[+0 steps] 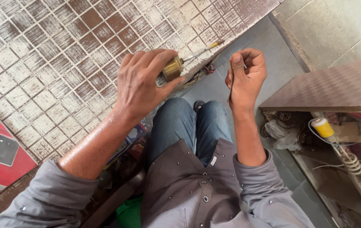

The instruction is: The person tears a piece of sandpaper and uses it to sand a cylindrical metal part on a workbench. They repeatedly rub the sandpaper along the shaft and body of the part while holding it with the other hand.

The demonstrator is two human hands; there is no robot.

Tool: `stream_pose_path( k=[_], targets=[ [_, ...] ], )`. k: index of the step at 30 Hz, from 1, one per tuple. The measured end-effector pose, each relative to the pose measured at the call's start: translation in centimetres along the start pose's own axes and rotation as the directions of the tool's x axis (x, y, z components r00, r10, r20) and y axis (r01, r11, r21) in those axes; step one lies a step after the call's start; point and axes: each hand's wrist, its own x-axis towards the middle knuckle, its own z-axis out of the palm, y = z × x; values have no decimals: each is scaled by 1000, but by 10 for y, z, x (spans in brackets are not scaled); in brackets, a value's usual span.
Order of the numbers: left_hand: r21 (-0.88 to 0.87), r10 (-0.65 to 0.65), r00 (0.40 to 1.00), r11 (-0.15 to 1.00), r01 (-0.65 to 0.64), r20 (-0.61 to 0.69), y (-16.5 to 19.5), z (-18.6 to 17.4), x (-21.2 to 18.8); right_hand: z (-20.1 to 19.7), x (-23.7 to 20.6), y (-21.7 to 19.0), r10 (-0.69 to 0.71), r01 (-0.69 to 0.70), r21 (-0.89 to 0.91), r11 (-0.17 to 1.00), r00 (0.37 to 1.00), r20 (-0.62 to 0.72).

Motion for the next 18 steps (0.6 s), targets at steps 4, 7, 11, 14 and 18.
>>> stream_pose_path(
  k=[4,7,11,14,18],
  targets=[
    [-49,-98,995,994,98,2,7,-3,0,-7,-1,0,177,-177,-3,984,984,36],
    [-71,-130,991,989,133,35,10,-4,0,-17,-3,-2,202,-204,-5,979,964,174],
    [-50,-105,994,993,104,-8,7,-5,-1,-21,-7,-9,214,-222,0,975,936,280],
    [-38,-98,994,994,100,42,6,-6,-3,-14,-9,-17,137,-111,-120,987,962,235],
    [-55,-181,960,979,197,214,11,-6,-5,-5,-8,-30,4,42,-206,978,976,217]
  ],
)
